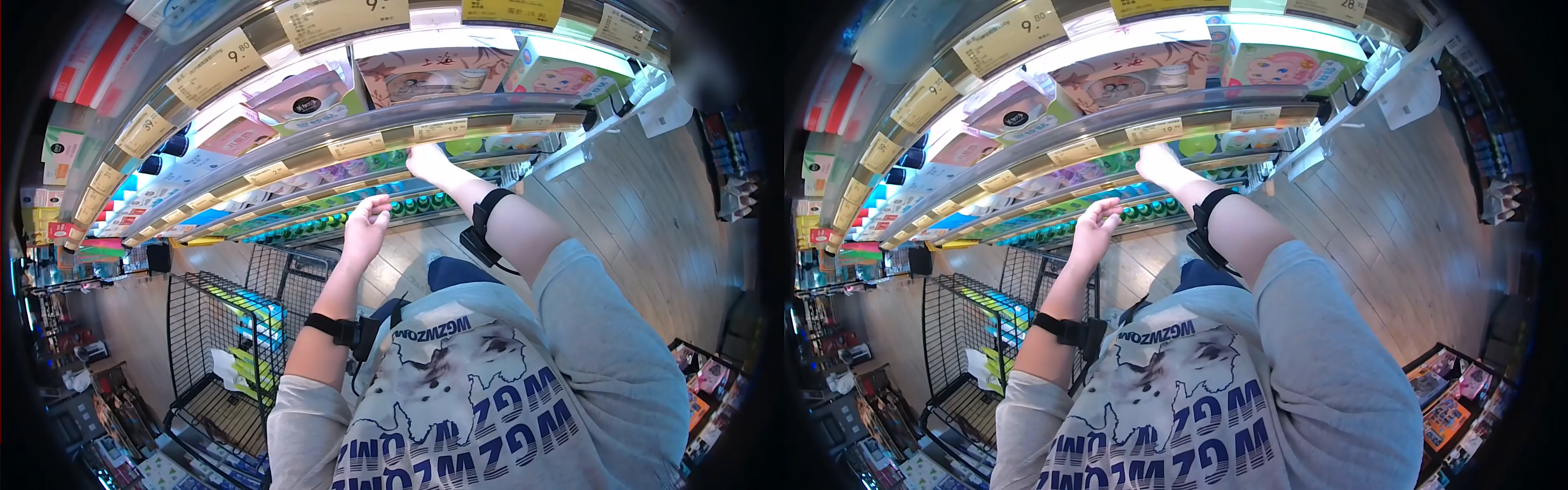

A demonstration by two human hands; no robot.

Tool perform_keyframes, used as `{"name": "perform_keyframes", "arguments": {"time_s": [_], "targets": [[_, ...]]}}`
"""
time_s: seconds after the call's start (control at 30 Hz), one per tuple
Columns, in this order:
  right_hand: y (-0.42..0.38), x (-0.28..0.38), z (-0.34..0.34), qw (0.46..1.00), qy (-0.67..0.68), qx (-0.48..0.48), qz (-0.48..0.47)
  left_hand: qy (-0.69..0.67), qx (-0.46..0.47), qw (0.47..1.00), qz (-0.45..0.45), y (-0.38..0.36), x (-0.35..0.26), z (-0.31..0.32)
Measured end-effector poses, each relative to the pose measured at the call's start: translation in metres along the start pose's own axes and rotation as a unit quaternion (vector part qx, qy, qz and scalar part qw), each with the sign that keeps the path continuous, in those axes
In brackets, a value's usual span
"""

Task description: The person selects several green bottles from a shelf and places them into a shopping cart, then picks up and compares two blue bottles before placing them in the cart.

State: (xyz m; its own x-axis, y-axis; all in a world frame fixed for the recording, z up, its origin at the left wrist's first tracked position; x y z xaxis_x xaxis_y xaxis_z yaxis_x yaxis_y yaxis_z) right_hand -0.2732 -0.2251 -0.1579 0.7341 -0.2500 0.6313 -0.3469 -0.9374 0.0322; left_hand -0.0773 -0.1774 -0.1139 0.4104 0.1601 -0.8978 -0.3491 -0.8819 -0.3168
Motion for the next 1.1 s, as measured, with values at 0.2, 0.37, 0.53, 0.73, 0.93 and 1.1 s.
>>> {"name": "perform_keyframes", "arguments": {"time_s": [0.2,0.37,0.53,0.73,0.93,1.1], "targets": [[0.004,-0.003,0.004,0.999,-0.026,0.026,0.005,-0.010,-0.016,1.000,0.020,0.001,0.005,-0.002],[0.002,-0.001,0.004,0.999,-0.029,0.025,-0.012,-0.010,-0.021,0.999,0.025,0.003,0.004,0.001],[-0.017,0.007,-0.014,0.996,0.072,-0.030,-0.049,-0.019,-0.020,0.999,0.045,0.008,-0.001,0.006],[-0.017,0.004,-0.015,0.993,0.108,-0.024,-0.040,0.001,-0.005,0.999,0.042,0.005,-0.006,0.012],[-0.016,0.001,-0.013,0.992,0.123,0.019,-0.005,0.003,0.013,1.000,0.010,0.003,-0.010,0.012],[-0.027,0.006,-0.025,0.988,0.113,-0.063,-0.079,0.005,-0.002,0.999,0.036,0.003,-0.009,0.012]]}}
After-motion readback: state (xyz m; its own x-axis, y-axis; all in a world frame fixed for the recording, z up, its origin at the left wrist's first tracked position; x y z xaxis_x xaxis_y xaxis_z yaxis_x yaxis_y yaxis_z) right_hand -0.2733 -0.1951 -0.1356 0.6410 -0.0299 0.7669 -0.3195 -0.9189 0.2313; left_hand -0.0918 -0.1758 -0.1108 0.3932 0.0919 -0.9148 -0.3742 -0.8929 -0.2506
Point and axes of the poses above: each hand's wrist, its own y-axis towards the middle knuckle, its own z-axis out of the palm, x = y × z, the point moved 5 cm from there along y, towards the middle knuckle, and after that the axes turned 8 degrees about -x, right-handed, at the moved point
